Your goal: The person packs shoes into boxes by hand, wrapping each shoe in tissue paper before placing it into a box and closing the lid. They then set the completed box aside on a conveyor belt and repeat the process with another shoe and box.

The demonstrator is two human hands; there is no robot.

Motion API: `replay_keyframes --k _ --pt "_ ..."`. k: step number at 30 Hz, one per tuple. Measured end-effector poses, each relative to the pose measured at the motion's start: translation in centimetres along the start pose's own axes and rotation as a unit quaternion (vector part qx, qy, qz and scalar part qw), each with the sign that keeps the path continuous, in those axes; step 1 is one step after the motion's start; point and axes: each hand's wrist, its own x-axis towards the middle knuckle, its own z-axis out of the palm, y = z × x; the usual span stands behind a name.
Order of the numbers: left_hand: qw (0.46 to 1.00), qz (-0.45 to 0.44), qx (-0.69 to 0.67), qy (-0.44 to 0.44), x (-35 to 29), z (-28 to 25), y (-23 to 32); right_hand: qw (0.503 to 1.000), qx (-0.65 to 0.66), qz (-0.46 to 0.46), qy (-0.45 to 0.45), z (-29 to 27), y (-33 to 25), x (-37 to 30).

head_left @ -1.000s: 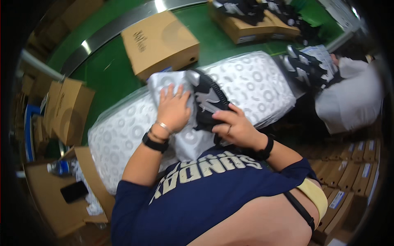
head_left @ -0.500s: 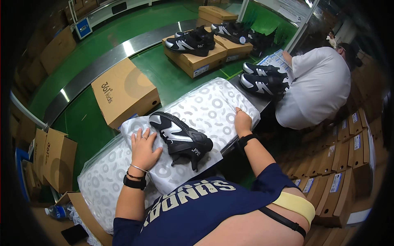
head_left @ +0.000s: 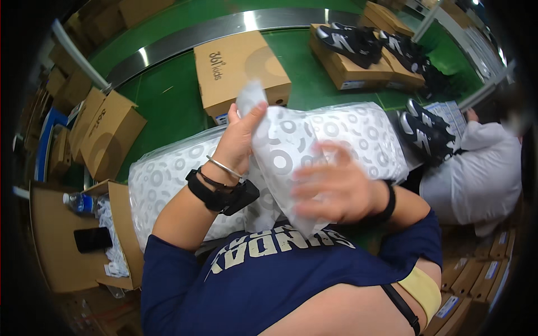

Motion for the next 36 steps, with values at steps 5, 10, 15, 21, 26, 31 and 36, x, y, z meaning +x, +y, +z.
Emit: replay_keyframes --k 5,10,15,21,26,31,36 --pt "0.968 0.122 0.183 0.121 4.2 -5.9 -0.6 0.898 0.021 0.410 0.157 1.6 16.2 -1.5" --pt "0.954 0.074 0.123 0.263 12.4 -13.6 -0.9 0.869 -0.074 0.470 -0.135 12.2 23.5 -3.7" --pt "0.995 0.085 -0.026 0.033 8.8 -10.8 1.1 0.815 -0.274 0.483 -0.167 13.9 22.3 -3.9" --pt "0.972 0.110 0.210 0.006 7.8 -11.5 -1.4 0.555 0.280 0.715 0.320 11.3 23.5 -7.5" --pt "0.783 0.256 0.533 0.193 5.6 -8.8 -1.3 0.621 0.357 0.697 0.034 6.8 17.0 -9.2" --pt "0.872 0.194 0.449 0.029 -3.8 -7.2 -5.4 0.603 0.400 0.673 -0.150 4.9 8.2 -12.9" --pt "0.922 0.158 0.354 0.008 -5.6 -6.6 -7.8 0.680 0.433 0.591 -0.030 6.2 3.6 -10.0"
